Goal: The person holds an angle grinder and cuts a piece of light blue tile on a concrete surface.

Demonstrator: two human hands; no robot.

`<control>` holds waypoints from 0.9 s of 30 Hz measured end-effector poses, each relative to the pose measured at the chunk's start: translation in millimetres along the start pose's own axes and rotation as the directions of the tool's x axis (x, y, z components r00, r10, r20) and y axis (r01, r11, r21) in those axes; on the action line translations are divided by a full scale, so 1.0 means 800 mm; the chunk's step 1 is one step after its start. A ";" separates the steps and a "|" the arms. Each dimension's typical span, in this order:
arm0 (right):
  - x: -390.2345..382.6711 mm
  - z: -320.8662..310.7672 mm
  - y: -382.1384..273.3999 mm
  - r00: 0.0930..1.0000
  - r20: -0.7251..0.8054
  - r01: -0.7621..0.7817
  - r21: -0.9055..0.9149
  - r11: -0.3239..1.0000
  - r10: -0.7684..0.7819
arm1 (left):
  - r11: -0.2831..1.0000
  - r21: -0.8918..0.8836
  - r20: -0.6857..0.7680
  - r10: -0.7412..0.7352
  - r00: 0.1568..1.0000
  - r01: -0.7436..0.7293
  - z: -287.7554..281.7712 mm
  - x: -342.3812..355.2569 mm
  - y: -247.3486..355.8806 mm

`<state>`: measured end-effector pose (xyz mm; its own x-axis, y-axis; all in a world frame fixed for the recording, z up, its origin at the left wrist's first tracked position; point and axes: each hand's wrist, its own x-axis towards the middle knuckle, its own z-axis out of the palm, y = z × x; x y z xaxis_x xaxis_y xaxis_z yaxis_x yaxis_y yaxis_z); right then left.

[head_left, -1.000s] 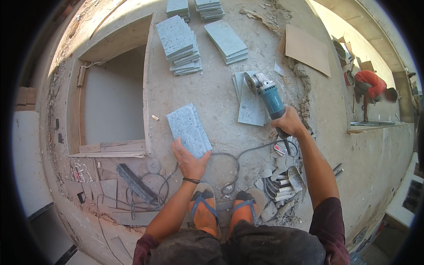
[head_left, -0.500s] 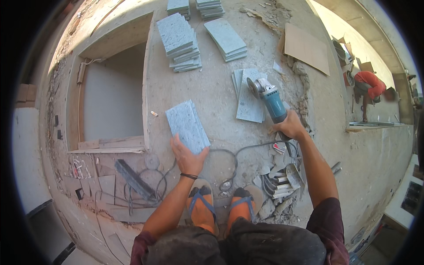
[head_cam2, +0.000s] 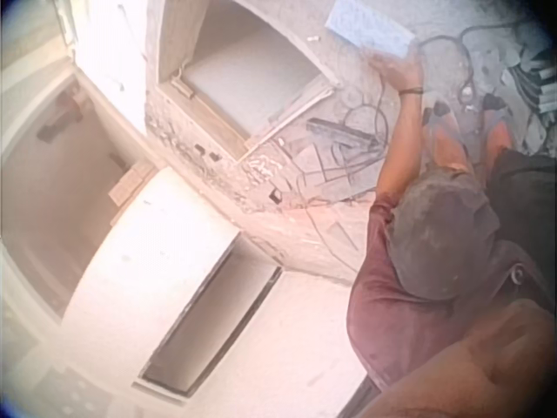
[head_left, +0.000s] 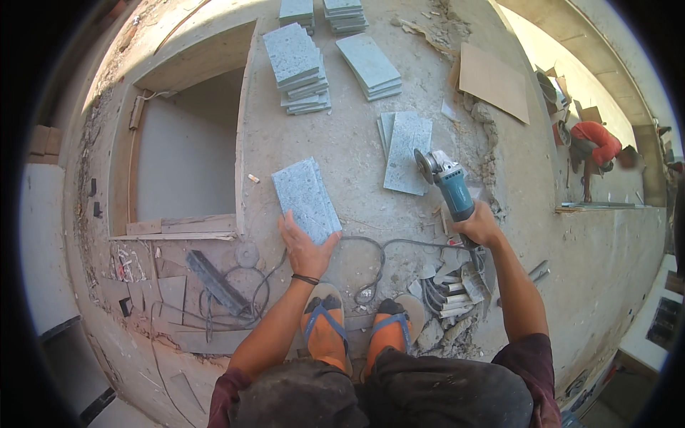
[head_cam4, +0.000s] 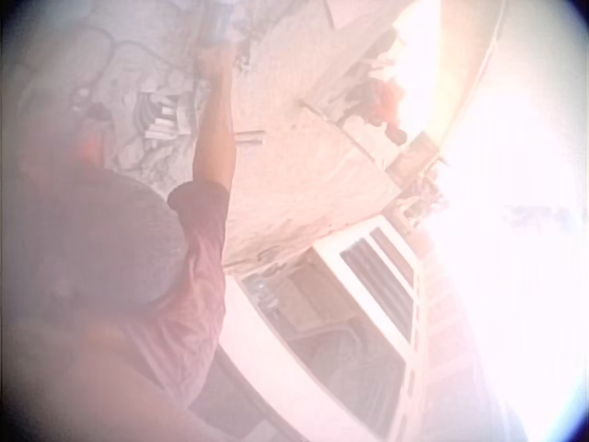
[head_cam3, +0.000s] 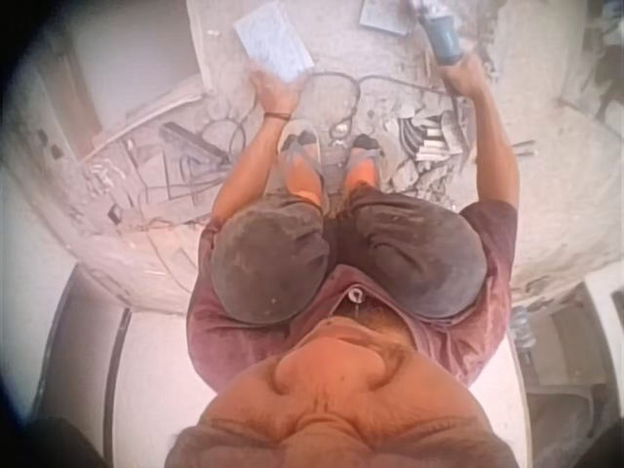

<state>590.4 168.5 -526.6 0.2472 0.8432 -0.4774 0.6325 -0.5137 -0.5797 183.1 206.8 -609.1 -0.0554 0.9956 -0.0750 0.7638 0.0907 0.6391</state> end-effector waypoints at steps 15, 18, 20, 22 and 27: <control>0.079 0.011 -0.042 0.996 -0.081 0.022 -0.038 0.999 -0.025 | 0.927 -0.070 -0.183 0.350 0.919 -0.367 -0.025 0.010 0.071; 0.086 0.012 -0.055 0.999 -0.046 -0.001 0.029 1.000 0.003 | 0.885 -0.183 0.010 0.438 0.899 -0.429 -0.019 0.023 0.092; 0.078 0.009 -0.063 0.999 -0.045 -0.013 0.162 0.987 0.021 | 0.886 -0.261 0.147 0.428 0.892 -0.382 -0.002 0.038 0.108; 0.063 0.014 -0.071 0.996 -0.088 0.007 0.352 0.936 0.025 | 0.896 -0.285 0.225 0.407 0.885 -0.340 0.021 0.059 0.115; 0.018 0.006 -0.060 0.967 -0.152 -0.093 0.538 0.838 0.205 | 0.978 -0.188 0.392 0.159 0.906 -0.090 0.106 0.120 0.139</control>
<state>560.2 204.4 -508.4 0.4803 0.7342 -0.4799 0.1123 -0.5941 -0.7965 317.3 310.4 -609.7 0.3230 0.9081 -0.2665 0.6307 0.0034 0.7760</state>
